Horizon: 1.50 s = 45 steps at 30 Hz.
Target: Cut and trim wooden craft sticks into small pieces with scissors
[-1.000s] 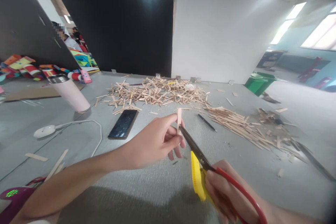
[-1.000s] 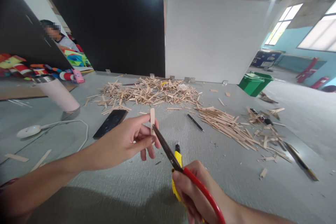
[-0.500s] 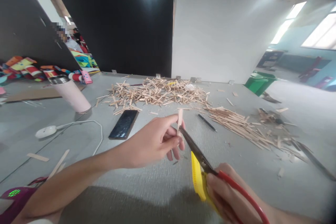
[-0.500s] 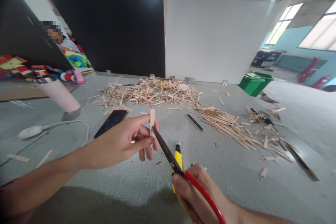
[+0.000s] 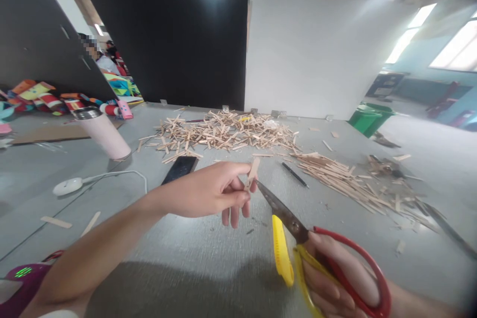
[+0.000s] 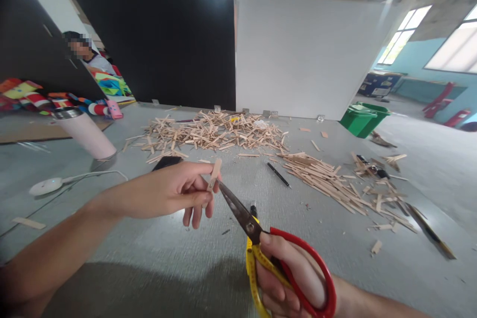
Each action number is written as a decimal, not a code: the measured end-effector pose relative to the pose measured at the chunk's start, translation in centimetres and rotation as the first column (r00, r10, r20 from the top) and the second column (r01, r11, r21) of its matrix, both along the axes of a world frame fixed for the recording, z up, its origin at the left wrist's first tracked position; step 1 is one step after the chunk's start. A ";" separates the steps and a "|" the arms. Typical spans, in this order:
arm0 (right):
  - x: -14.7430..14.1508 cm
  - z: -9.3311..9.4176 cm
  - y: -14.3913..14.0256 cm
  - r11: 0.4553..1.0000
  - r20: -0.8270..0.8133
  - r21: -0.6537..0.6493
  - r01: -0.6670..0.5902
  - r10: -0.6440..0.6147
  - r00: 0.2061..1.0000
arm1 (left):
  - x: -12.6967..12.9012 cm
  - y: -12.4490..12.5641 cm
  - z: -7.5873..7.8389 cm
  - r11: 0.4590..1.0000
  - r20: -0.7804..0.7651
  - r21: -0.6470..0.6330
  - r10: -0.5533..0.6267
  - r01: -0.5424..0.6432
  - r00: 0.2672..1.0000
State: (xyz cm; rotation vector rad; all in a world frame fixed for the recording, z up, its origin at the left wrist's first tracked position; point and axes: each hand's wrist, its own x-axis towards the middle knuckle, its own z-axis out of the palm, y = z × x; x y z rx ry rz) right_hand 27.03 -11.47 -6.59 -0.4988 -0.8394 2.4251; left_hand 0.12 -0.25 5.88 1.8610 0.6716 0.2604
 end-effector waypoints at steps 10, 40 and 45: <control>0.2 -0.6 -0.8 0.955 0.138 0.231 0.184 -0.220 0.966 | 0.1 0.2 0.5 0.998 0.019 -0.062 0.002 -0.001 1.000; 0.2 2.4 -0.9 0.928 0.456 0.348 0.131 -0.290 0.841 | 0.2 0.6 0.5 0.991 0.081 -0.114 -0.066 0.075 0.995; 0.1 1.0 -0.1 0.950 0.334 0.280 0.140 -0.233 0.913 | 0.0 1.7 0.5 0.976 0.061 -0.174 -0.122 0.131 0.991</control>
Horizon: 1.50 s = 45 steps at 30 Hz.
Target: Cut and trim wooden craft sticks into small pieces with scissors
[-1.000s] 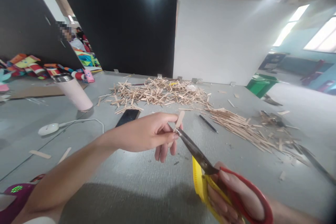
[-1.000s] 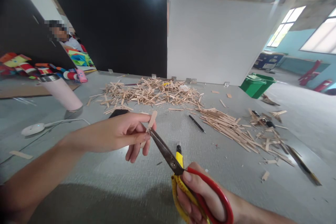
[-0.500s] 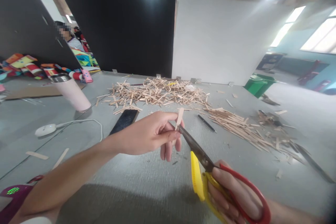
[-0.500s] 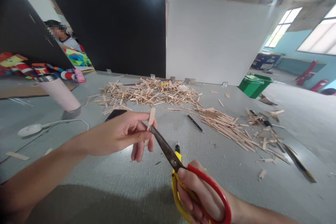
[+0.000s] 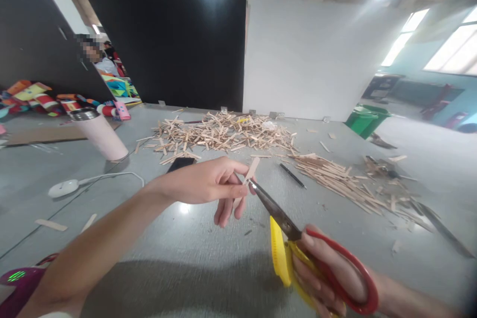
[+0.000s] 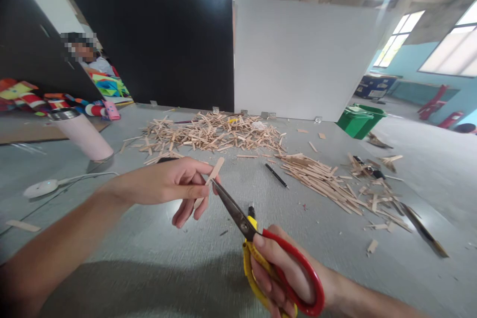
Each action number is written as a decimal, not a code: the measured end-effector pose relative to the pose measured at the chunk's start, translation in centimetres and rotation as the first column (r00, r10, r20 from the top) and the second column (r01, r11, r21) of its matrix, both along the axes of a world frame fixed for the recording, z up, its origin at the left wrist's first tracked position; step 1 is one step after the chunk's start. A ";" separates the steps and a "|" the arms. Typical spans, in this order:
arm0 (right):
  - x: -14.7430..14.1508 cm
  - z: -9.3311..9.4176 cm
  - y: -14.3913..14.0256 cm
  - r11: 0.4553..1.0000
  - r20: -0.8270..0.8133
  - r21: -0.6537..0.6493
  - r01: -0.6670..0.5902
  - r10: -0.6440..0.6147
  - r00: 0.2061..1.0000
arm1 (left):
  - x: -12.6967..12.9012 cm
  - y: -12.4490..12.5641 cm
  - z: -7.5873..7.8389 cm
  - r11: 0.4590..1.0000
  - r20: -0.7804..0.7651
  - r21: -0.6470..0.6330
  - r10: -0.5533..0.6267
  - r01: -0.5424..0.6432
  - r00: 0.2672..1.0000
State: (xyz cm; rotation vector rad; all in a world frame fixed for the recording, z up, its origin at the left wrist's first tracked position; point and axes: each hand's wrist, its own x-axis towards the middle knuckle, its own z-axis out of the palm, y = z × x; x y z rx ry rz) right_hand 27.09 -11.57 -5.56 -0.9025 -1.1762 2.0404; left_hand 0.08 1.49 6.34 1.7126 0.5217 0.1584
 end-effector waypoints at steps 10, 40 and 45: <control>1.2 -1.6 0.3 0.985 -0.077 -0.127 -0.120 0.110 0.991 | -0.6 0.6 -0.4 0.996 -0.023 0.090 -0.018 0.020 1.000; 1.3 0.6 1.1 0.992 0.157 0.018 -0.124 0.120 0.980 | -1.3 0.8 0.6 0.981 -0.149 0.149 -0.104 0.127 0.983; 1.5 0.5 1.1 0.991 0.179 0.060 -0.124 0.111 0.977 | -1.2 0.9 0.4 0.976 -0.179 0.167 -0.110 0.141 0.978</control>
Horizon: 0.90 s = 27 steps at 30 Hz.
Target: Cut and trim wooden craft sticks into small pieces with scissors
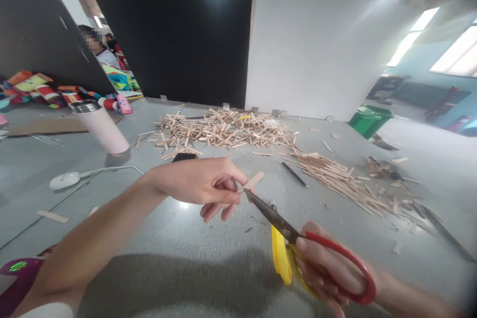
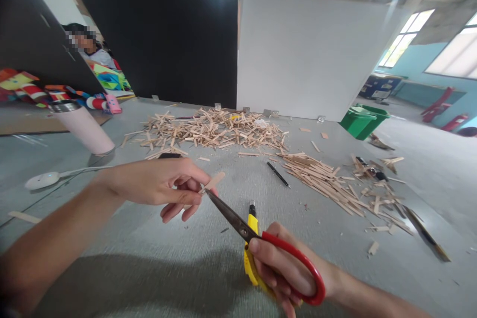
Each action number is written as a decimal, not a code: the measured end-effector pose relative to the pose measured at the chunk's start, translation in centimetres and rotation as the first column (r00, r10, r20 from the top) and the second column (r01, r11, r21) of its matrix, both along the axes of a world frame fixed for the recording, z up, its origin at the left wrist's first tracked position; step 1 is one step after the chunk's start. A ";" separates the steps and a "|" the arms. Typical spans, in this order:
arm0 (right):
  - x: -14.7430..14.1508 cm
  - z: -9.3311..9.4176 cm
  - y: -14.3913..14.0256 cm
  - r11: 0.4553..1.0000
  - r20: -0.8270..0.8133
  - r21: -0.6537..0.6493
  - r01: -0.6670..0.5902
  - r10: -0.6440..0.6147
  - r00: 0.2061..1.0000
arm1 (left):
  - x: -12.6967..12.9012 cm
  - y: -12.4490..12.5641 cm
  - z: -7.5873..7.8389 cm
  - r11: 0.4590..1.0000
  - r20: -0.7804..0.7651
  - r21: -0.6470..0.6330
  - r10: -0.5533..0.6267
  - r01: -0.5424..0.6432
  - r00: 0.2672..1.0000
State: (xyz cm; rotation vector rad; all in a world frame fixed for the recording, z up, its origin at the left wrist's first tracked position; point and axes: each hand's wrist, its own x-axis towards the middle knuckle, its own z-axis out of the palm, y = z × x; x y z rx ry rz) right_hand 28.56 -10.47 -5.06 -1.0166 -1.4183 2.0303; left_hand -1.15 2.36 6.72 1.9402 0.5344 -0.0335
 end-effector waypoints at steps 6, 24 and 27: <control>-0.5 -0.7 0.2 0.998 -0.082 0.028 0.062 -0.060 0.995 | 0.4 0.4 -0.5 0.999 -0.021 -0.030 0.029 -0.029 0.999; 4.6 -0.2 7.8 0.787 0.786 0.587 -0.190 -0.499 0.365 | 3.0 0.2 -3.1 0.888 0.173 0.349 0.255 -0.301 0.951; 6.6 -1.7 8.9 0.771 0.828 0.561 -0.301 -0.516 0.220 | 4.3 0.3 -5.7 0.875 0.204 0.327 0.304 -0.357 0.931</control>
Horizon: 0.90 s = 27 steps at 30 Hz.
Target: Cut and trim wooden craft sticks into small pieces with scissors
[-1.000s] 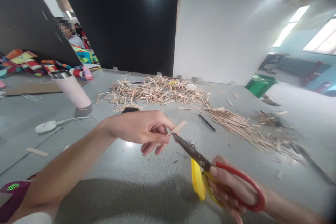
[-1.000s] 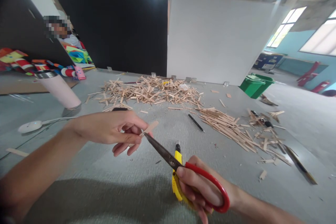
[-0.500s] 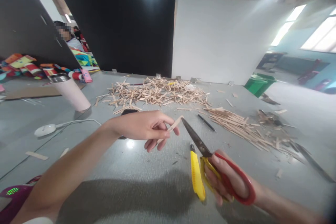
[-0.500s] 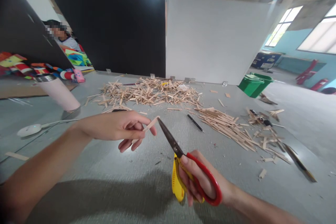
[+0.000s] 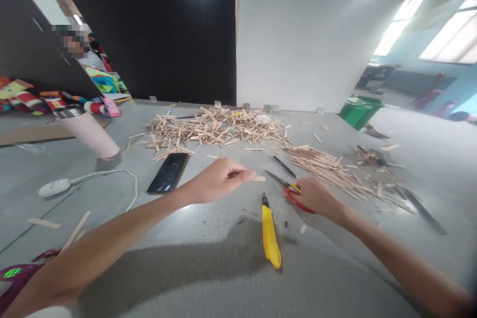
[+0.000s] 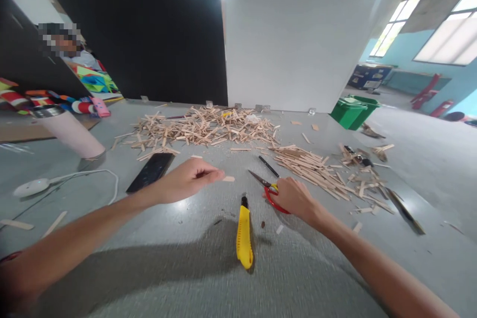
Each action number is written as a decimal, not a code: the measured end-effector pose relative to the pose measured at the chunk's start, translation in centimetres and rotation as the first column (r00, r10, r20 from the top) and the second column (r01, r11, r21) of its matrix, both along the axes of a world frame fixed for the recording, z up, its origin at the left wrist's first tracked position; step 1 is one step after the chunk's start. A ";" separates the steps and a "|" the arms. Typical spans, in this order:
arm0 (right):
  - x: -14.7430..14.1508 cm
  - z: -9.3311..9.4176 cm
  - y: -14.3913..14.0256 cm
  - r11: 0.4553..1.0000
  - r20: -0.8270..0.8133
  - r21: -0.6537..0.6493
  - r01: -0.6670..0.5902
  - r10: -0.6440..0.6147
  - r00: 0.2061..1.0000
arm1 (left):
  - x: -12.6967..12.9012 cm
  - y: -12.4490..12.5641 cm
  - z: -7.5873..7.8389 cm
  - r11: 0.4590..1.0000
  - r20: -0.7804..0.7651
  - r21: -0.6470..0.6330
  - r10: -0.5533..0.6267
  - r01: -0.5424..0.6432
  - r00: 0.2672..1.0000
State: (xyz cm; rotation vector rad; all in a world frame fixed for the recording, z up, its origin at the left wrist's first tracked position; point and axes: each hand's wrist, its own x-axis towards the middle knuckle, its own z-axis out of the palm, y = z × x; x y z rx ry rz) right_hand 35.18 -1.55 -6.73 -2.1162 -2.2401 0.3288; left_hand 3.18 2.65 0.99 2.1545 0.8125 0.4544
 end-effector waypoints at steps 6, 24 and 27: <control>0.2 -0.7 -1.0 0.973 0.206 0.088 -0.213 0.192 0.960 | 1.0 0.1 -6.4 0.988 0.094 -0.135 0.093 -0.080 0.991; -6.9 -3.5 -6.8 0.598 -0.116 0.715 -0.362 0.612 0.782 | 0.9 -1.6 -11.7 0.836 0.393 -0.540 0.148 0.097 0.908; -6.9 -4.4 -7.3 0.625 -0.233 0.749 -0.222 0.561 0.794 | 1.0 -1.7 -11.7 0.823 0.418 -0.560 0.182 0.095 0.890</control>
